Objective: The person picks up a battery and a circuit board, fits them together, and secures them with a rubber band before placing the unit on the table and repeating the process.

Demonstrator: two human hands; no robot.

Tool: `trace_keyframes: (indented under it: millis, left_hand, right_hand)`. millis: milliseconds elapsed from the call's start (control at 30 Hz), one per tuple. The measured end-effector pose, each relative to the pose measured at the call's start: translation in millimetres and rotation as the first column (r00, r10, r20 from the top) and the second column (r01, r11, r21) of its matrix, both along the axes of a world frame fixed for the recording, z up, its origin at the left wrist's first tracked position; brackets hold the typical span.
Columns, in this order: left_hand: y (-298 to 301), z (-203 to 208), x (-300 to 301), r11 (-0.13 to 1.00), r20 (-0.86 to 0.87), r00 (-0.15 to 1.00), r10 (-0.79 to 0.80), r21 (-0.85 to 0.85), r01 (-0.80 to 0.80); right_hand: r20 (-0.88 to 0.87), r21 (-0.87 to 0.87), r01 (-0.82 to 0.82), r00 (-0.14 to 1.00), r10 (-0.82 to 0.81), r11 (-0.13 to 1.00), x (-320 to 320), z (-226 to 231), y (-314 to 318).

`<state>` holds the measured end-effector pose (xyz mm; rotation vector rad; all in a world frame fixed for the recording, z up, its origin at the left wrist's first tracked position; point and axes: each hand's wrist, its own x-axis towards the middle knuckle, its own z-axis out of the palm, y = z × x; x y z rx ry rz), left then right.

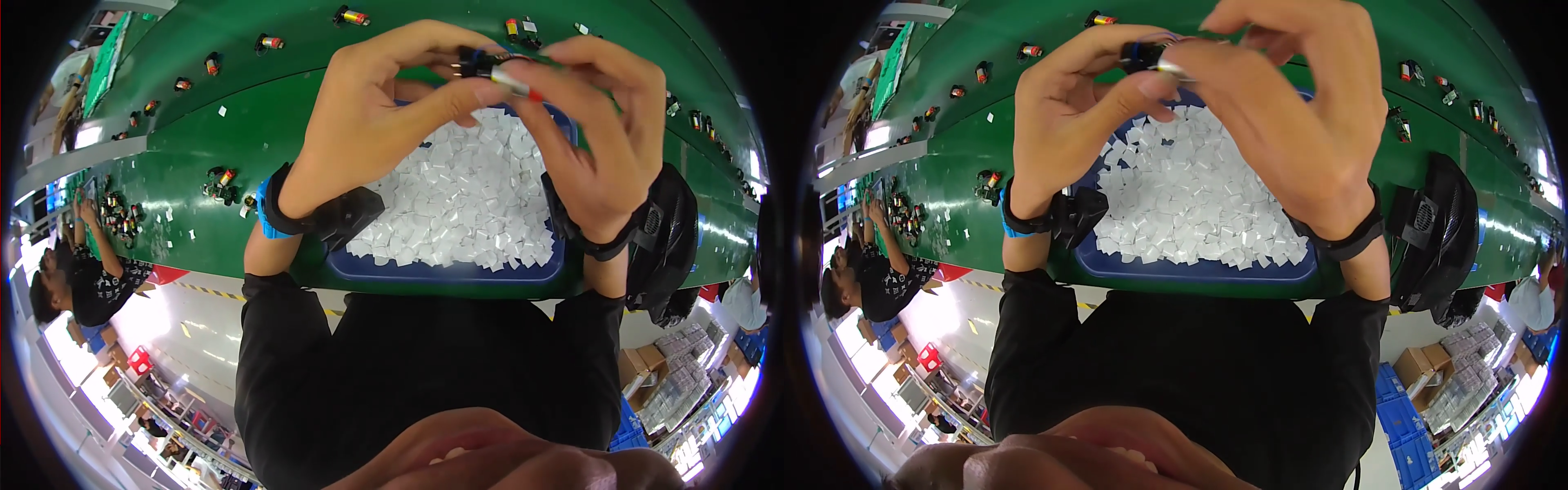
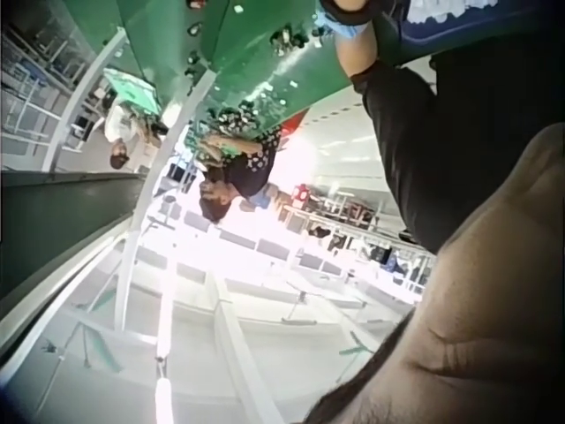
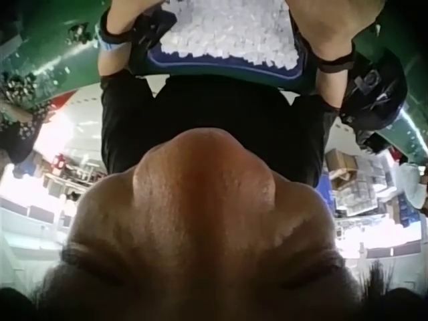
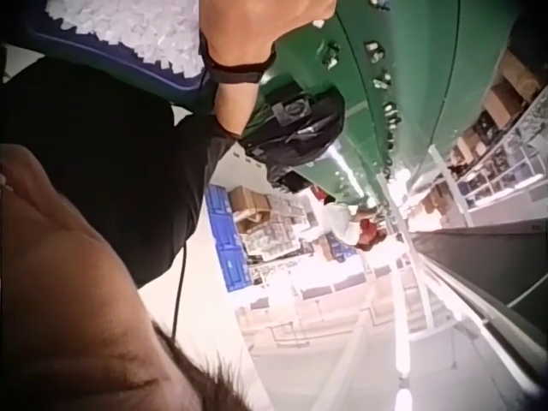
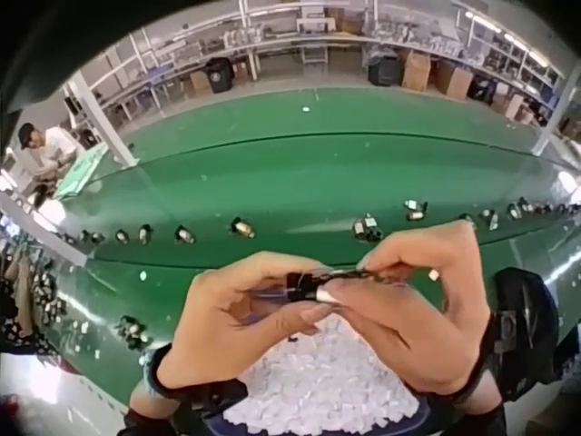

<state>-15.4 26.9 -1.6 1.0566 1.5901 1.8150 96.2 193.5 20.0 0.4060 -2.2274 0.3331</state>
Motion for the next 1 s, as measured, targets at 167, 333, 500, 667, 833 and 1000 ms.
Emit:
trace_keyframes:
  millis: [167, 333, 500, 667, 833, 1000]
  left_hand:
    - [6, -4, 0, 0.965, 0.03, 0.997, 0.069, 0.25, -0.075]
    - [9, -11, -4, 0.958, -0.263, 0.955, 0.136, 0.282, -0.059]
    - [7, -12, -5, 0.954, -0.46, 0.855, 0.24, 0.273, -0.122]
    - [6, -12, -6, 0.95, -0.56, 0.783, 0.272, 0.284, -0.127]
    - [12, -15, -6, 0.932, -0.45, 0.854, 0.261, 0.348, -0.101]
    - [9, -17, -1, 0.929, -0.401, 0.872, 0.281, 0.342, -0.142]
  right_hand:
    - [0.152, -0.609, 0.021, 0.984, 0.09, 0.793, 13, -4, 0]
    - [0.237, -0.771, 0.045, 0.946, 0.22, 0.636, 11, -18, -4]
    - [0.114, -0.771, -0.058, 0.967, 0.227, 0.634, 10, -19, -10]
    - [0.094, -0.832, -0.086, 0.952, 0.293, 0.548, 10, -20, -11]
    - [0.055, -0.81, -0.095, 0.97, 0.236, 0.578, 4, -21, -15]
    - [0.061, -0.794, -0.095, 0.97, 0.234, 0.601, 8, -21, -16]
